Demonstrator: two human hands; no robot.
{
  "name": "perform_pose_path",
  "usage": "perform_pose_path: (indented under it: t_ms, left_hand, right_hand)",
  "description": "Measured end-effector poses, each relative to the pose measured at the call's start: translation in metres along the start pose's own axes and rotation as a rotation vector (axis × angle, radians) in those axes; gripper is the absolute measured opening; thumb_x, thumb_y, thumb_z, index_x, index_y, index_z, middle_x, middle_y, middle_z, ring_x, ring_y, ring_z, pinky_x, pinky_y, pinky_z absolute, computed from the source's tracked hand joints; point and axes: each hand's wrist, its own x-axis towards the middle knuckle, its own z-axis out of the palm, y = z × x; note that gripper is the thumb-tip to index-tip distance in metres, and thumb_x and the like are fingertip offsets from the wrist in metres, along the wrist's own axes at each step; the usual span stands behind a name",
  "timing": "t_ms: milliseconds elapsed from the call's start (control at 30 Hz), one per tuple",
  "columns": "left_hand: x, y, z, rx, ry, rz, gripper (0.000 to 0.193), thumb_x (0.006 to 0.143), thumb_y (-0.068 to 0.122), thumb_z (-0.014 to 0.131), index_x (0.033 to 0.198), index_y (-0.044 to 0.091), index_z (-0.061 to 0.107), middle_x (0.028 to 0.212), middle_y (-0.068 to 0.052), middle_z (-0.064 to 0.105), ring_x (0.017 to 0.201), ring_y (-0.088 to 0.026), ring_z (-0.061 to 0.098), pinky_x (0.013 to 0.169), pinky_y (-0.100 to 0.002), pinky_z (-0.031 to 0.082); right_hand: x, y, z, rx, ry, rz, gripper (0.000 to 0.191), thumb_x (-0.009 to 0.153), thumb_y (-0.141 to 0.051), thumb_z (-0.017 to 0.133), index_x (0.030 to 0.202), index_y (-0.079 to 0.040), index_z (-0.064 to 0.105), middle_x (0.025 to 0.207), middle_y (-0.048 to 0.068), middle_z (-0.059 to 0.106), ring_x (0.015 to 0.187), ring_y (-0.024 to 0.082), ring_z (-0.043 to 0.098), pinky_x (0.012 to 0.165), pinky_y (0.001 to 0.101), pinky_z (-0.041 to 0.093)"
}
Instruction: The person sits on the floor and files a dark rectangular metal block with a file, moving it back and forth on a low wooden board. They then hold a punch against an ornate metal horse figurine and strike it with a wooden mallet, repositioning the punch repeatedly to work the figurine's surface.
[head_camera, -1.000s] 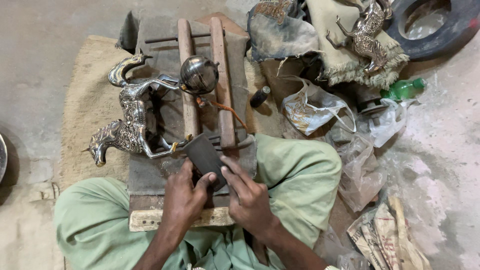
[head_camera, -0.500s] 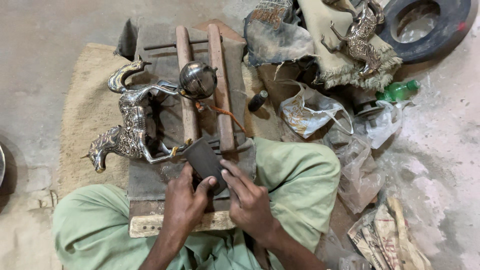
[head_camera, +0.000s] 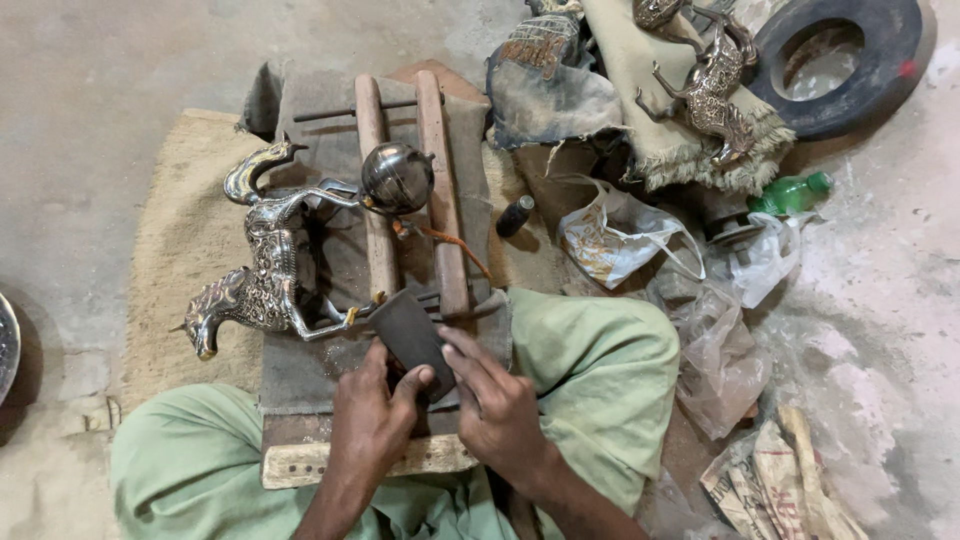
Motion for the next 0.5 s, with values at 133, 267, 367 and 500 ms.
perform_pose_path:
  t_ms: [133,267,367,500]
  left_hand:
    - [0.000,-0.002,0.001,0.091,0.031,-0.002,0.041,0.083,0.022,0.077,0.117,0.004,0.063,0.075,-0.023,0.076,0.069,-0.037,0.077,0.065,-0.049,0.057]
    - [-0.001,-0.002,0.002,0.078,0.024,-0.040,0.042,0.084,0.022,0.076,0.120,0.005,0.062,0.077,-0.023,0.075,0.071,-0.038,0.077,0.066,-0.049,0.058]
    - [0.000,-0.003,0.002,0.036,0.046,0.030,0.043,0.083,0.021,0.075,0.120,0.005,0.062,0.081,-0.021,0.077,0.075,-0.038,0.078,0.067,-0.048,0.059]
    - [0.000,-0.004,0.002,0.016,0.059,0.050,0.045,0.082,0.020,0.075,0.123,0.005,0.061,0.084,-0.021,0.078,0.077,-0.038,0.078,0.068,-0.048,0.059]
  right_hand:
    - [-0.020,-0.004,-0.013,-0.019,-0.036,0.075,0.036,0.080,0.013,0.062,0.113,0.003,0.070,0.132,0.017,0.071,0.111,0.035,0.075,0.086,0.0382,0.064]
    - [0.000,0.006,0.004,0.022,-0.004,0.017,0.035,0.082,0.012,0.062,0.116,0.004,0.068,0.132,0.017,0.070,0.112,0.036,0.074,0.089,0.0390,0.063]
    - [0.020,0.012,0.016,0.036,0.007,0.000,0.031,0.086,0.009,0.064,0.116,0.003,0.068,0.132,0.016,0.071,0.110,0.035,0.074,0.085,0.0383,0.063]
    - [0.010,0.008,0.007,0.025,0.014,-0.046,0.033,0.086,0.010,0.063,0.118,0.004,0.067,0.132,0.016,0.069,0.113,0.037,0.074,0.088,0.0389,0.063]
